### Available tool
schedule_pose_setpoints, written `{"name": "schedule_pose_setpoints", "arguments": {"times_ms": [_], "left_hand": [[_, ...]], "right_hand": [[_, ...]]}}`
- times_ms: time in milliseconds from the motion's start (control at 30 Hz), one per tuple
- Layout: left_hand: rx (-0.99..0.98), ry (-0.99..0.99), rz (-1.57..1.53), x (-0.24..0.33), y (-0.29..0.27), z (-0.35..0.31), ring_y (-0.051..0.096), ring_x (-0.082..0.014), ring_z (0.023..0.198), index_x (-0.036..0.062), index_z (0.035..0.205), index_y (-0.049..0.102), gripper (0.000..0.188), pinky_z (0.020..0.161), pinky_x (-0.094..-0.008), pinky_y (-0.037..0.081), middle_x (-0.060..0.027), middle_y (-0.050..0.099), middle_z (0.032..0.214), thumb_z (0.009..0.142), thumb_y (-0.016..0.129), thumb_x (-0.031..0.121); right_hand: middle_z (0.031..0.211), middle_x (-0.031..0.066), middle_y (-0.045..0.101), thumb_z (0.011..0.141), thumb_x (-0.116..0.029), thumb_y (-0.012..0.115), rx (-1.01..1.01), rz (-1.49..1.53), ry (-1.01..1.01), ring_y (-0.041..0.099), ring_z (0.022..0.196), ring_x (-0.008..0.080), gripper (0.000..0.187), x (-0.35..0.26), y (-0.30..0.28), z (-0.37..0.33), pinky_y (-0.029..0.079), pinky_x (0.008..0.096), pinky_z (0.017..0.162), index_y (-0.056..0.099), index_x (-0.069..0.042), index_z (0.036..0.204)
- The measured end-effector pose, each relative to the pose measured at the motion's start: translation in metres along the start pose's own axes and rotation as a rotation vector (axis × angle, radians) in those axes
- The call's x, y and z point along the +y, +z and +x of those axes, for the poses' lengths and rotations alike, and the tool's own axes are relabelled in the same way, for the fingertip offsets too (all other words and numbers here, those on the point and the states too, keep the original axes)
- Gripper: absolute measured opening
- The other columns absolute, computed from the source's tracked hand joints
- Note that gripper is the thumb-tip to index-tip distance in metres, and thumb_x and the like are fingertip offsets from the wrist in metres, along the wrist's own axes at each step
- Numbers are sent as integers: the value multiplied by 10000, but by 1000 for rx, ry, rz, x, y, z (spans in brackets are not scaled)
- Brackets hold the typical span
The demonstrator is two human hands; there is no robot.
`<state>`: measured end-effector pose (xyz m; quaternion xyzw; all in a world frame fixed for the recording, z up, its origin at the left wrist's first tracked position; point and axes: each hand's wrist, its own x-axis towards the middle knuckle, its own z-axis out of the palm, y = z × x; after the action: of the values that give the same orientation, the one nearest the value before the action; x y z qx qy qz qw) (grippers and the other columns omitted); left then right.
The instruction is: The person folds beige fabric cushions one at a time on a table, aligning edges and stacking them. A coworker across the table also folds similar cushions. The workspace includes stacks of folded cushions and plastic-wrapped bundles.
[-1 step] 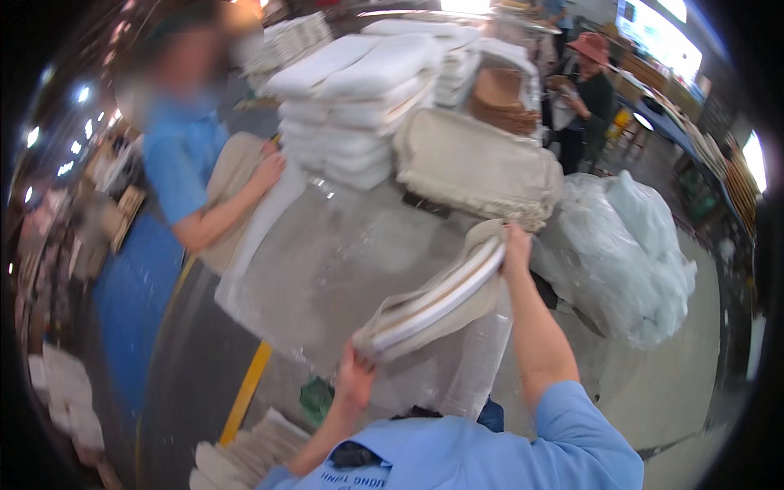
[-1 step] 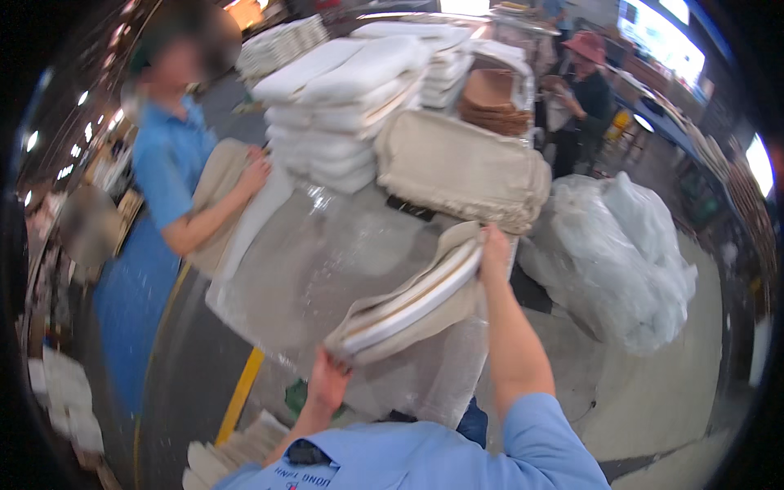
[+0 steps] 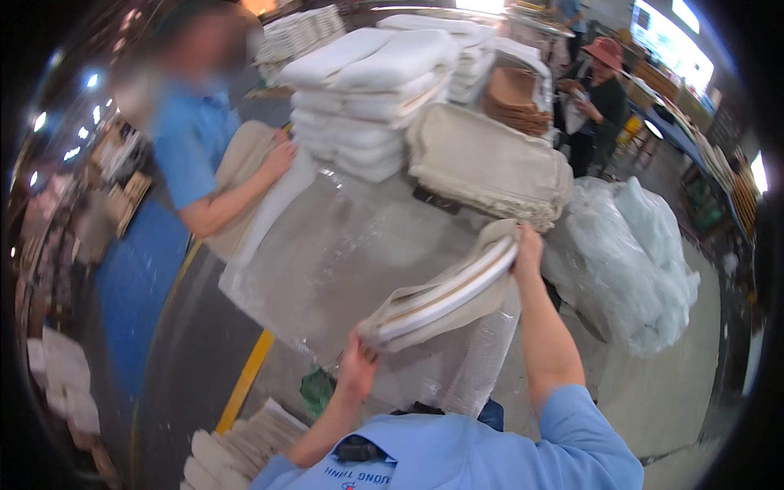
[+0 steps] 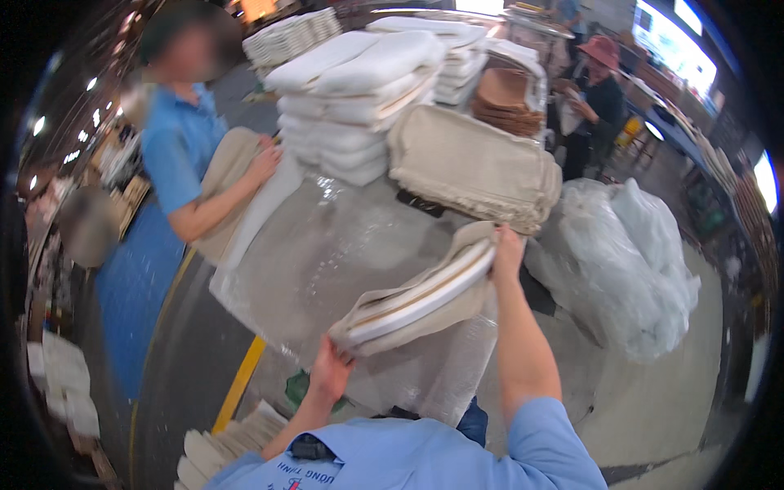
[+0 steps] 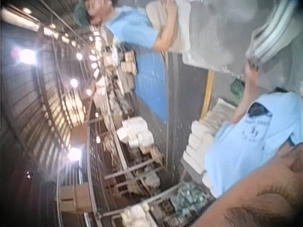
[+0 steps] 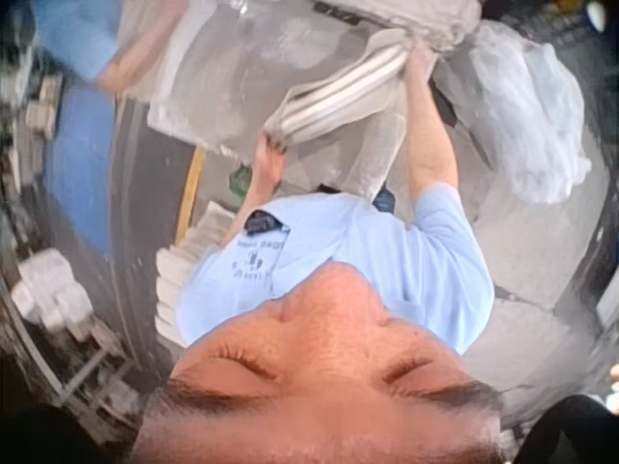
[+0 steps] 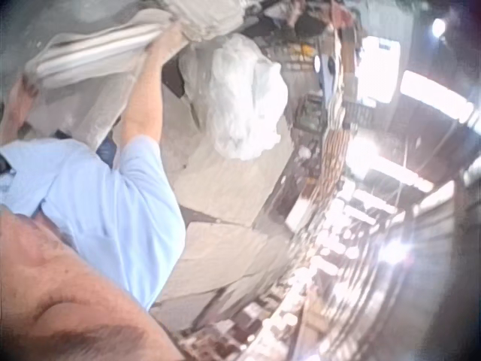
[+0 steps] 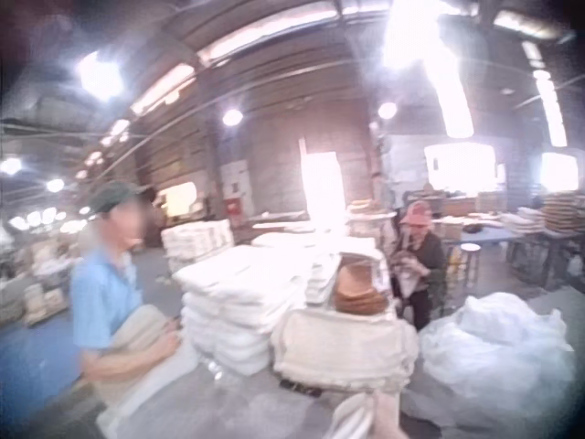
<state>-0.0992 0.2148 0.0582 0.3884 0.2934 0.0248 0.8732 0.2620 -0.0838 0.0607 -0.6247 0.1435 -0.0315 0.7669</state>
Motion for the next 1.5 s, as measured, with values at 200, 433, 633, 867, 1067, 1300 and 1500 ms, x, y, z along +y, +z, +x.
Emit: {"name": "schedule_pose_setpoints", "arguments": {"times_ms": [200,433,633,867,1067,1300,1500], "left_hand": [[-7,43,69,27,23,12,353,-236,1526,230,1626,431,632,1254,-483,211,-8,438,1639,1108,501,585],[-50,-17,66,29,20,9,455,-224,1444,208,1631,424,616,1208,-450,337,-32,503,1584,1098,552,488],[-64,-191,177,34,-36,-15,627,-262,1291,99,1597,456,615,1080,-467,506,-108,651,1432,1108,530,464],[187,-243,280,-12,-25,44,536,-304,1425,39,1589,457,715,1170,-436,450,-153,611,1491,1113,501,571],[220,159,482,37,31,40,636,-232,1175,22,1344,646,632,1054,-389,473,-110,684,1293,1126,452,582],[128,320,565,36,8,6,640,-203,1015,7,1033,775,426,951,-370,484,-86,738,1058,1065,543,362],[-110,96,467,35,-32,-36,671,-214,1106,-9,1129,774,315,1013,-364,498,-115,755,1149,1039,596,235]], "right_hand": [[1039,60,731,1107,-363,616,-87,142,18,658,940,182,352,-17,-24,-23,521,365,887,710,-29,1168],[1164,87,702,1124,-295,541,-111,138,23,658,1092,208,334,-27,-70,-56,526,382,982,690,-23,1250],[1466,152,630,1130,-357,492,-130,-16,364,601,1325,258,519,-22,-156,-151,461,406,1134,571,-15,1512],[1541,157,589,1125,-624,414,-165,-256,615,578,1389,296,753,15,-172,-169,453,441,1158,541,-8,1539],[1307,141,705,1108,-684,407,41,152,377,635,1235,251,711,8,-166,-177,471,419,1092,661,-38,1262],[1165,145,703,1053,-338,556,70,252,260,630,1078,231,294,19,-157,-217,470,366,1015,646,-74,960],[1354,166,677,898,-153,581,-170,160,368,586,1260,240,249,12,-200,-244,439,339,1093,699,-15,1069]]}}
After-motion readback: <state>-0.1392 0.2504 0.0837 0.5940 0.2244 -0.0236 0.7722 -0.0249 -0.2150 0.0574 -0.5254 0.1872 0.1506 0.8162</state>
